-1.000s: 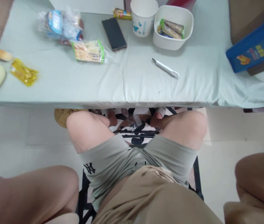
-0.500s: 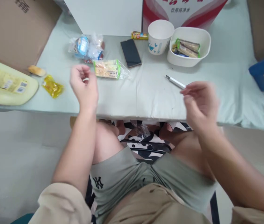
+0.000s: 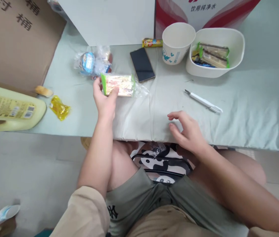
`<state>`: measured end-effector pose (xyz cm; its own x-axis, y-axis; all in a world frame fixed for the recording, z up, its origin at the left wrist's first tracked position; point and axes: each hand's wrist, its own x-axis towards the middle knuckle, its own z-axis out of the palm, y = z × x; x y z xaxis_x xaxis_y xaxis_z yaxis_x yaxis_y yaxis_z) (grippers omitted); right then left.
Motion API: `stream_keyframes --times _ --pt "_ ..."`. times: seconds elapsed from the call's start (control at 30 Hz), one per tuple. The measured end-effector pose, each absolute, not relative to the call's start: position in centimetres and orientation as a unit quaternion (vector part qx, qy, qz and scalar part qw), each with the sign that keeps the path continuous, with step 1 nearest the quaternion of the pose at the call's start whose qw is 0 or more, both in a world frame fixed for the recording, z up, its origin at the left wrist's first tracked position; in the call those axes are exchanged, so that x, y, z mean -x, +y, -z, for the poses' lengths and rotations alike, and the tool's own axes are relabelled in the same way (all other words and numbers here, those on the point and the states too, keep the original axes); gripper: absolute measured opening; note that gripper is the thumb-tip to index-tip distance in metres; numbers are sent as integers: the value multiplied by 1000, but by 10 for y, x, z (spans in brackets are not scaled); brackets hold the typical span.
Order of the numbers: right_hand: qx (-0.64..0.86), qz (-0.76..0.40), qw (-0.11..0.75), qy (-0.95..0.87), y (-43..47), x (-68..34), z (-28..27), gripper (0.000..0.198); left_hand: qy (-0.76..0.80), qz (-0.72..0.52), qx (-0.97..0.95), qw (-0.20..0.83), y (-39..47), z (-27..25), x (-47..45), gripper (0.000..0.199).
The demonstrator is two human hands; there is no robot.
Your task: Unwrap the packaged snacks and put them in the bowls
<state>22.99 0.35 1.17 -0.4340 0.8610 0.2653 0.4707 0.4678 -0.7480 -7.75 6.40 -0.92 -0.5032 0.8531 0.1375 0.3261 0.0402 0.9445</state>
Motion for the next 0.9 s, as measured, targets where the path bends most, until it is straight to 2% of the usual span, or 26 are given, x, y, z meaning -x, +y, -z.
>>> stream_keyframes --times 0.13,0.27,0.3,0.43,0.5,0.63,0.73,0.83,0.9 --pt "434 -337 352 -757 1 -229 -9 24 569 -615 -386 386 29 -4 49 64" --pt "450 -440 403 -664 -1 -227 -4 65 507 -600 -357 506 13 -5 20 58" --pt "448 -475 406 -639 -1 -227 -3 68 493 -595 -355 527 13 -5 13 57" --pt "433 -571 400 -571 3 -234 -4 37 458 -575 -337 588 20 -4 -5 47" --pt "430 -577 412 -559 3 -240 -5 34 450 -557 -317 622 22 -4 -12 43" --pt "405 -570 432 -569 1 -245 -1 41 408 -484 -283 721 15 -5 -37 35" --pt "418 -505 483 -581 0 -246 2 59 365 -395 -244 807 7 -4 -60 34" --pt "445 -447 494 -599 3 -248 -3 79 336 -278 -226 871 4 2 -76 44" --pt "425 -484 455 -615 6 -251 -9 71 318 -217 -241 891 5 7 -80 58"
